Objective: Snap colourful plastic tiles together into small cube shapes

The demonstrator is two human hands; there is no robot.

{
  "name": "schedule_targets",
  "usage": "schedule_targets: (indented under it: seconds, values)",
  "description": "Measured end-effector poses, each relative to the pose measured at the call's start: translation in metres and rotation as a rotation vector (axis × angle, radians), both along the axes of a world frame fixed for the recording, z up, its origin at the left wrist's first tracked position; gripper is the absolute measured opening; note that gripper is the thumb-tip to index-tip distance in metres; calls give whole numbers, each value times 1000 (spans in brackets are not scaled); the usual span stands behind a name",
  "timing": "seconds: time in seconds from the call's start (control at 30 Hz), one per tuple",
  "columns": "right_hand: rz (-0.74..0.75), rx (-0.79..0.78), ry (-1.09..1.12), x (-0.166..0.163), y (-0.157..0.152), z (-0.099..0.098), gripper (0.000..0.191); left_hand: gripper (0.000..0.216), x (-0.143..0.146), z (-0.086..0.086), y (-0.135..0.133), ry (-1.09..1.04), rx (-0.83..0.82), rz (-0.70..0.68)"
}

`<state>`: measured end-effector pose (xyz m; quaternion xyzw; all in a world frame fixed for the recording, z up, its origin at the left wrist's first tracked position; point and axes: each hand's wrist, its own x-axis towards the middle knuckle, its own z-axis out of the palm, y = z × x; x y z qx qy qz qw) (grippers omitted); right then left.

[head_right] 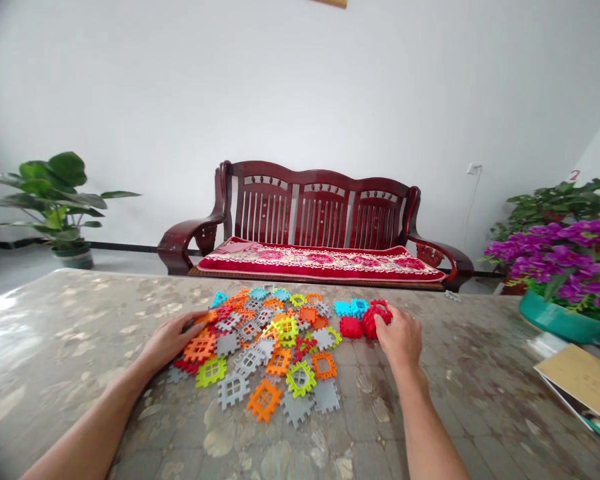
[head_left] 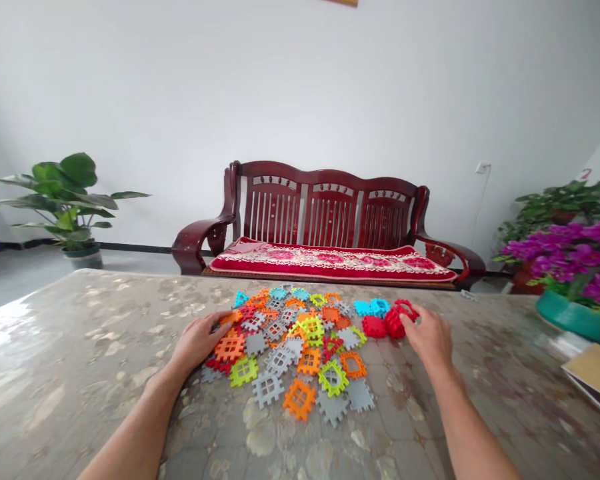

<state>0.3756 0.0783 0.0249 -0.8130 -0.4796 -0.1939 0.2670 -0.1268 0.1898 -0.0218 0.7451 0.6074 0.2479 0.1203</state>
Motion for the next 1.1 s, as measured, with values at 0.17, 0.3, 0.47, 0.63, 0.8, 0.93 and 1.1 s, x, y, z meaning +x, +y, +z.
schedule_targets:
  seconds: [0.17, 0.3, 0.47, 0.63, 0.8, 0.93, 1.1]
  values:
    - [-13, -42, 14, -2, 0, -1, 43, 49, 1, 1, 0, -7, -6, 7]
    - [-11, -47, 45, 0, 0, -6, 46, 50, 0, 0, 1, -4, 1, 3]
    - [16, -17, 72, 3, 2, -13, 54, 48, -2, -3, 2, -17, 12, 0]
    - [31, -6, 257, 5, 4, -16, 77, 49, -2, -4, 3, -9, 8, -7]
    - [102, 352, 648, 18, 7, -29, 80, 49, -2, -4, 3, -23, 20, -9]
    - [139, 492, 1003, 30, 16, -54, 74, 50, -2, -4, 3, -18, 9, -4]
    - [178, 480, 1103, 32, 29, -73, 73, 52, -2, -4, 3, 2, -3, -5]
